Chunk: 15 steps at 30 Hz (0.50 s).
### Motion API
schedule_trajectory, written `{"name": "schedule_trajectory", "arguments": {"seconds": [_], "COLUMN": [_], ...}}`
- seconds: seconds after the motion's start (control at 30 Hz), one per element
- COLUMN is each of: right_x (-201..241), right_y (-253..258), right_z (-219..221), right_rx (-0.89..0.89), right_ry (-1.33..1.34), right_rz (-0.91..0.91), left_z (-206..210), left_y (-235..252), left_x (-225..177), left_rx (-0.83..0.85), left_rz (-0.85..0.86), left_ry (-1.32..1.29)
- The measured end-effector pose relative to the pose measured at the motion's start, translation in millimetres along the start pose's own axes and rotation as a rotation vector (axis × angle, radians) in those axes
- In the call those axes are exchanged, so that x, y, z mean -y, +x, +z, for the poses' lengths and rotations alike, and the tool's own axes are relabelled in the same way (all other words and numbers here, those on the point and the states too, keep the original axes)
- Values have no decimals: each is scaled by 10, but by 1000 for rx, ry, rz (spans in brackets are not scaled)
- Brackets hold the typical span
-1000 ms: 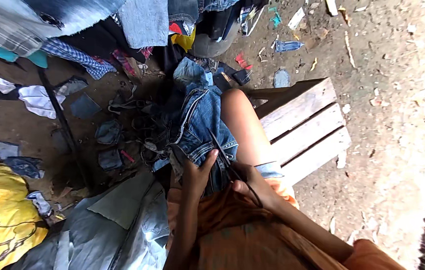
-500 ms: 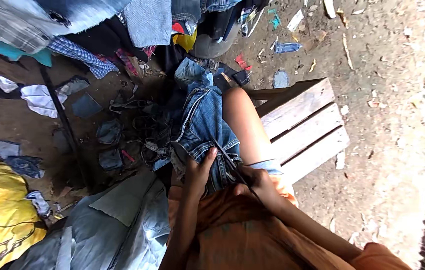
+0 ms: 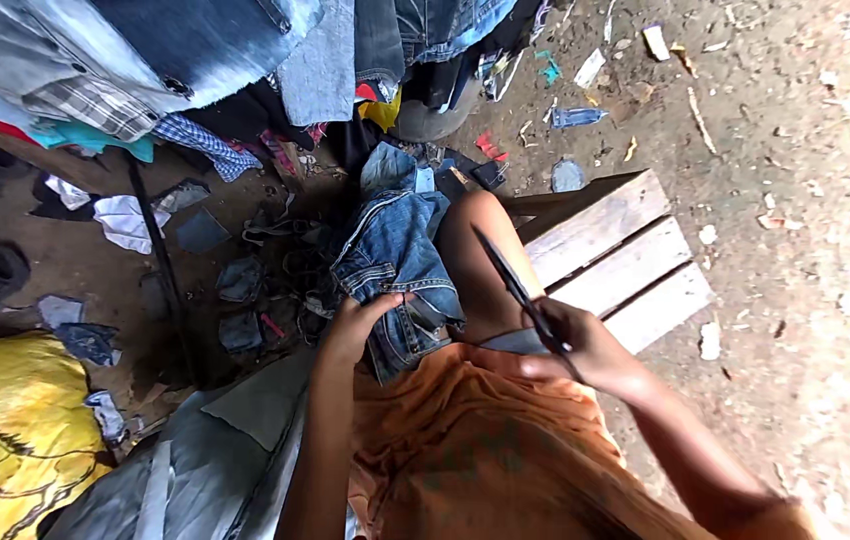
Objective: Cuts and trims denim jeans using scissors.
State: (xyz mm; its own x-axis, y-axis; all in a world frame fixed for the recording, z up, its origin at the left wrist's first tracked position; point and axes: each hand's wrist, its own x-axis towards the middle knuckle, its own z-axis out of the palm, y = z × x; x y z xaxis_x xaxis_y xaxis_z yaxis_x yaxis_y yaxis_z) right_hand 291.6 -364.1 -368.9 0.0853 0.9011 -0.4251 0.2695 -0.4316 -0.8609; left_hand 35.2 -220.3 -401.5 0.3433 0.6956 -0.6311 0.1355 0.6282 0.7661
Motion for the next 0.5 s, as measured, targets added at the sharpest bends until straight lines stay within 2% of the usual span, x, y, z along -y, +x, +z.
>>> {"name": "schedule_trajectory", "arguments": {"seconds": [0.1,0.23,0.4,0.5], "right_x": [146,99,-59,-61], "right_y": [531,1030,1078,903], "right_z": [415,802,920,770], "right_rx": [-140,-122,-94,-56], "right_ry": [-75,-104,-81,-40], "right_rz": [-136,-140,-174,-132], "left_z": [35,78,69,86], "left_y": [29,9,34,47], "left_x": [-49,-109,-54,-61], "left_rx": [-39,-107,-105,-144], "left_rz": [-19,16,77,100], "left_ry": [-36,-21,-37,0]}}
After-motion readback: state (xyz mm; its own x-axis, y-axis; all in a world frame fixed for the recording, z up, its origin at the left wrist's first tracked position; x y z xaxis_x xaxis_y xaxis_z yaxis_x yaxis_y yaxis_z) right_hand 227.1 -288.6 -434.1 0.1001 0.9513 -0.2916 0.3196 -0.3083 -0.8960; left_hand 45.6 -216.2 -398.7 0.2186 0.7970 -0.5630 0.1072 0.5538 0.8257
